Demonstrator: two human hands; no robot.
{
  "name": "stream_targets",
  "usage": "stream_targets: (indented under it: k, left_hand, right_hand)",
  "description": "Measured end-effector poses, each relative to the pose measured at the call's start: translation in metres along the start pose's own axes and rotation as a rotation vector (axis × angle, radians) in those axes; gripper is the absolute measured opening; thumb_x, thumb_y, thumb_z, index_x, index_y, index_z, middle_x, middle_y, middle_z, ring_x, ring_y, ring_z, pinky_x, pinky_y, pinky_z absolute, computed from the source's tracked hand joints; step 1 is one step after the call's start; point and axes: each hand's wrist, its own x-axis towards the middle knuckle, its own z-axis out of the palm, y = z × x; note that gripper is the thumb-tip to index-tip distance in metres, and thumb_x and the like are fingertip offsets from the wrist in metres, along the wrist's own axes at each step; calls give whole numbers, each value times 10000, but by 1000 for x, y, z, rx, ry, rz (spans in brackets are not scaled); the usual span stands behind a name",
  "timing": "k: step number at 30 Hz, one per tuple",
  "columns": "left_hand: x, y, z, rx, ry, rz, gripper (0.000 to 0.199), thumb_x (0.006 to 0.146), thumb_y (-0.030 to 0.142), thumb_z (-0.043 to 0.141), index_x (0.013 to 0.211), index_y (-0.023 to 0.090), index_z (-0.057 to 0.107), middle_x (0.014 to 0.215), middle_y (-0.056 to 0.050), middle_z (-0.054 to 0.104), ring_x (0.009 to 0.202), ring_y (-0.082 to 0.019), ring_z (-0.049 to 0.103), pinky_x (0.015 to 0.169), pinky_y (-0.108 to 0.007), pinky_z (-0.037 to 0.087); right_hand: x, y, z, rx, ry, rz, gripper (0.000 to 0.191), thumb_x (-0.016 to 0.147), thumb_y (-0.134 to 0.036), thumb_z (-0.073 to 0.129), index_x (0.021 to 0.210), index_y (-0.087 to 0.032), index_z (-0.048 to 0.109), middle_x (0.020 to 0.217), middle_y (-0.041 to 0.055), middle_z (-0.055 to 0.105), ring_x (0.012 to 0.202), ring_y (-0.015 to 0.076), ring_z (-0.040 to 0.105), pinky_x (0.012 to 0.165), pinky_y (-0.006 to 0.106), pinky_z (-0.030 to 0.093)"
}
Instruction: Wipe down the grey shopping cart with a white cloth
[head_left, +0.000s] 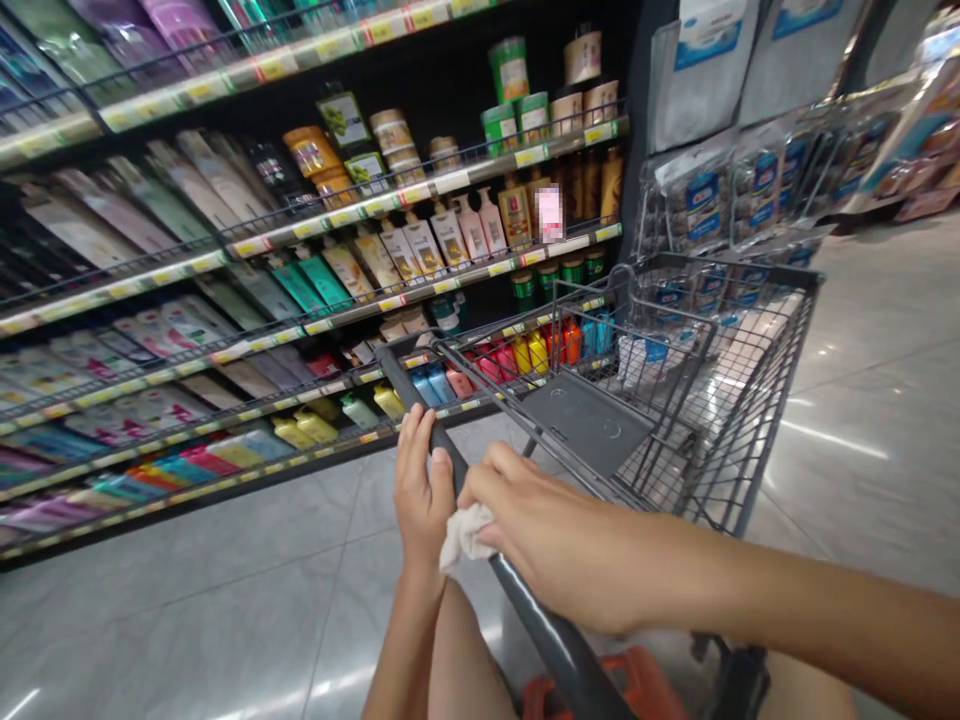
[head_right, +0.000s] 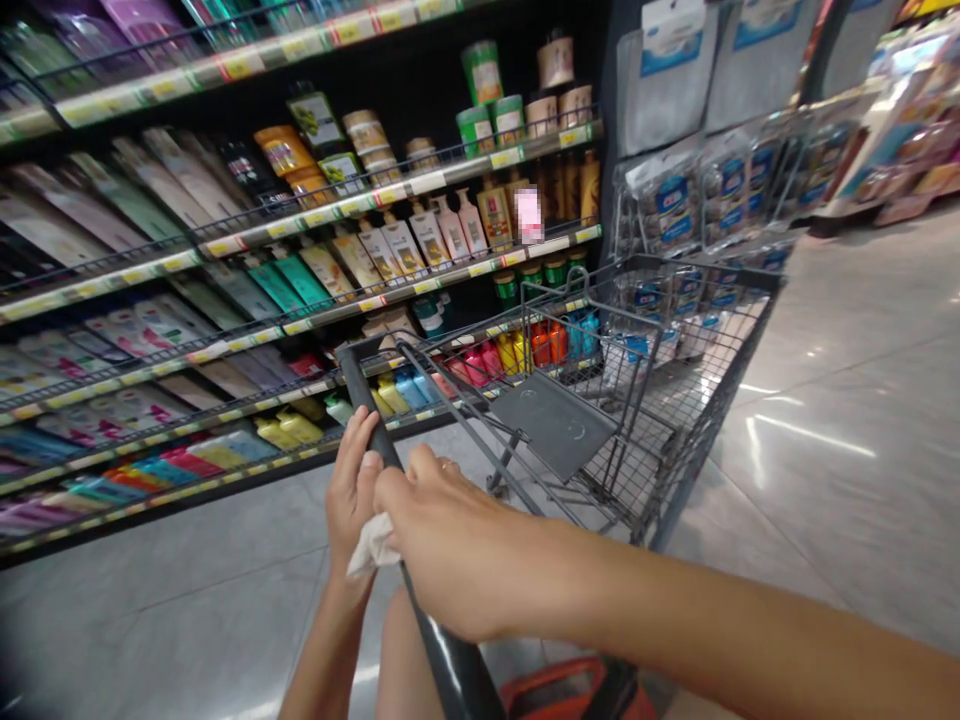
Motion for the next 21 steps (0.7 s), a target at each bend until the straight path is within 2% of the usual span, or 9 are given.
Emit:
stream_targets:
  k: [5,8,11,13,16,18,21]
  left_hand:
    - [1,-4,0,17,14,22,445,937,421,381,1260,186,578,1416,-116,502,1346,-221,420,1139,-419,312]
    - [2,-1,-1,42,12,40,451,940,412,367,1256,171,580,1399,-124,517,1341,-218,427,1139,-411,315]
    - [2,2,-1,42,17,10,449,943,406,355,1260,177,577,1407,-117,511,1348,-216,417,1149,-413,297]
    - [2,4,-1,36,16,-10,448,943,406,352,1260,182,577,1415,-112,502,1351,-217,413,1151,-409,294]
    - [2,4,-1,25,10,-18,449,943,409,352,1256,182,580,1422,-112,494,1353,-221,409,1149,-410,297]
    - [3,4,-2,22,7,-17,450,941,414,355,1252,184,583,1421,-111,495,1352,-224,409,1148,-411,299]
    - [3,4,-2,14,4,-20,442,941,416,354,1248,199,586,1423,-102,494,1353,-219,409,1148,-409,298]
  right_hand:
    - [7,3,0,3,-32,-24,172,862,-41,425,978,-153,486,1041,76,492,894,150,495,807,291,418]
    - [-5,2,-2,-32,-78,-23,147,886,-41,379,907,-152,474,999,67,488,853,141,488,775,282,411]
    - [-22,-2,-4,-3,-87,0,101,921,-107,379,913,-167,460,974,48,492,797,131,486,725,272,407]
    - [-33,-6,-7,4,-115,9,91,939,-147,379,937,-172,467,1003,57,502,827,147,493,739,285,409]
    - [-46,-12,-9,-52,-190,36,110,906,-100,408,943,-166,487,1031,78,525,883,178,510,772,307,406]
    - [-52,-12,-4,-88,-186,55,161,852,-50,456,958,-166,493,1010,67,544,879,176,534,747,288,403]
    - [-57,-3,15,-168,-131,31,237,776,-67,560,967,-191,493,948,31,558,822,167,562,654,256,385]
